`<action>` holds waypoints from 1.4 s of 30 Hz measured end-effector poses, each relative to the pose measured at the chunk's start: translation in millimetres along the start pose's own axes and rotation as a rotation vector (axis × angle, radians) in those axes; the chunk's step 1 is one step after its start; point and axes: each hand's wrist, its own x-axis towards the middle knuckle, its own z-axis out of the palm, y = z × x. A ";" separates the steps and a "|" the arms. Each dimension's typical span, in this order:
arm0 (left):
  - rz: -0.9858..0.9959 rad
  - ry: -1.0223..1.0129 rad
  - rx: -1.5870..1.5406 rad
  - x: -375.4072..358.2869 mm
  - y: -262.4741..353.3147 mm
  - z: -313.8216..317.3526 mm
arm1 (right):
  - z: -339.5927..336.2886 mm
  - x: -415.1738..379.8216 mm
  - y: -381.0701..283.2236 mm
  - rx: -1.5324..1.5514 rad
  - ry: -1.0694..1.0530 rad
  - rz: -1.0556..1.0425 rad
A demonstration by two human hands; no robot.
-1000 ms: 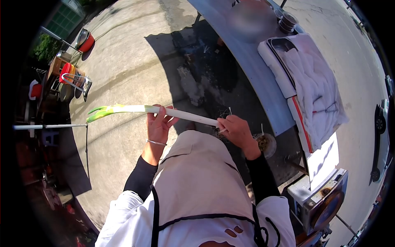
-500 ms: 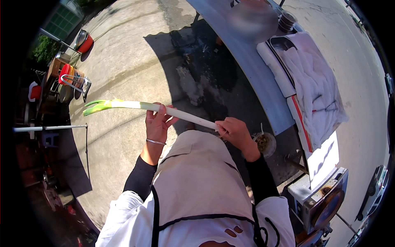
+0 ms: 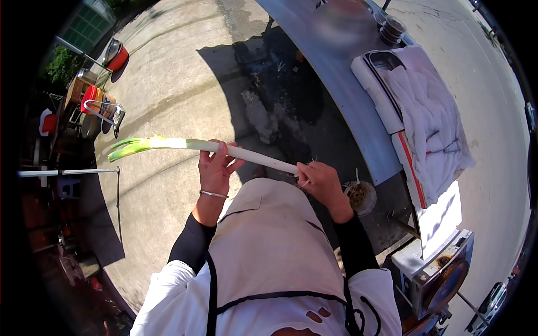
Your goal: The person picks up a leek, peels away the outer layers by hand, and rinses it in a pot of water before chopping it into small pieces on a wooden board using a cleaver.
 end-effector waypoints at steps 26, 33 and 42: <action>-0.163 0.007 -0.245 15.3 -22.3 -28.6 | 70.0 -37.4 62.4 1.667 0.370 1.226; 0.013 0.130 -0.009 16.8 -14.7 -30.9 | 61.1 -35.7 62.2 1.173 0.287 1.114; 0.039 0.155 -0.037 37.1 -28.3 -41.7 | 47.8 -11.7 34.9 0.696 -0.123 0.671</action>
